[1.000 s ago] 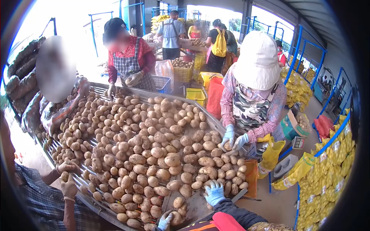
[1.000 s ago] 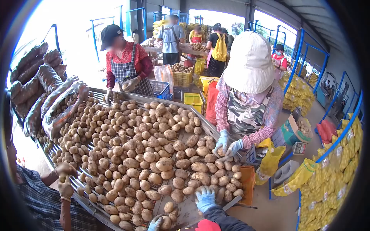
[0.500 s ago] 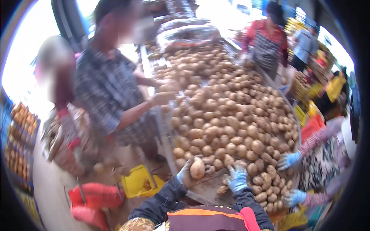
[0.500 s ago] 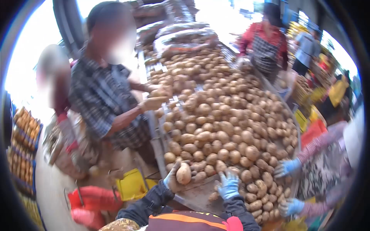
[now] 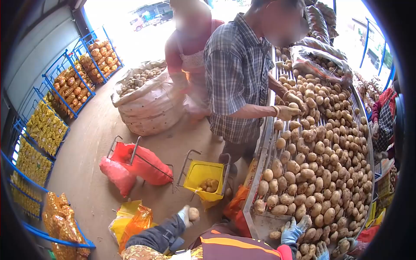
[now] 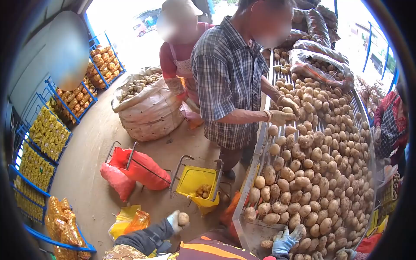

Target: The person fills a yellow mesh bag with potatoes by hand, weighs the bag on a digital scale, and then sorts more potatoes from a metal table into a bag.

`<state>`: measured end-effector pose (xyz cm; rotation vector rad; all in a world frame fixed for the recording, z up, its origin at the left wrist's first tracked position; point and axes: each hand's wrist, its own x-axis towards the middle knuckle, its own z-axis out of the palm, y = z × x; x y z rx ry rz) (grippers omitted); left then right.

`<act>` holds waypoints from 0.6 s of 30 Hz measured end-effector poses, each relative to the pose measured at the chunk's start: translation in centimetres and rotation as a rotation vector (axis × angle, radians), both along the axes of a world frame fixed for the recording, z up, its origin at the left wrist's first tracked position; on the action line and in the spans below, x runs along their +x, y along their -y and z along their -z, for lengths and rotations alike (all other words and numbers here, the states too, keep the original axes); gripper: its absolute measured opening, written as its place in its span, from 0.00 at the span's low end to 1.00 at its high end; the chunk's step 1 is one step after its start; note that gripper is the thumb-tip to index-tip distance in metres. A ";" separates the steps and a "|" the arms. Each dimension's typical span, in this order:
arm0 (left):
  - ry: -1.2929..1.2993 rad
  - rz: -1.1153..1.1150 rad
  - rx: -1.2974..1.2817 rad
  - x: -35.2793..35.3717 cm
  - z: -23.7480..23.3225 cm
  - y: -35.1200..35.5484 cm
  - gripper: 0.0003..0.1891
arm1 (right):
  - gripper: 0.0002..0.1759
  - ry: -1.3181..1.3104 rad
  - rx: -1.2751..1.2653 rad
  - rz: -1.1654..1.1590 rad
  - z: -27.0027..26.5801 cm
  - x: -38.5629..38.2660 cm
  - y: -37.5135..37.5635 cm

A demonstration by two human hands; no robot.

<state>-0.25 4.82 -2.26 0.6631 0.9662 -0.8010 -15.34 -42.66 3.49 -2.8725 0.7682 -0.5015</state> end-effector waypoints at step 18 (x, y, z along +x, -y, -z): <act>1.358 0.835 0.075 15.1 -11.7 25.0 0.17 | 0.43 -0.153 0.121 0.164 -2.5 3.6 0.4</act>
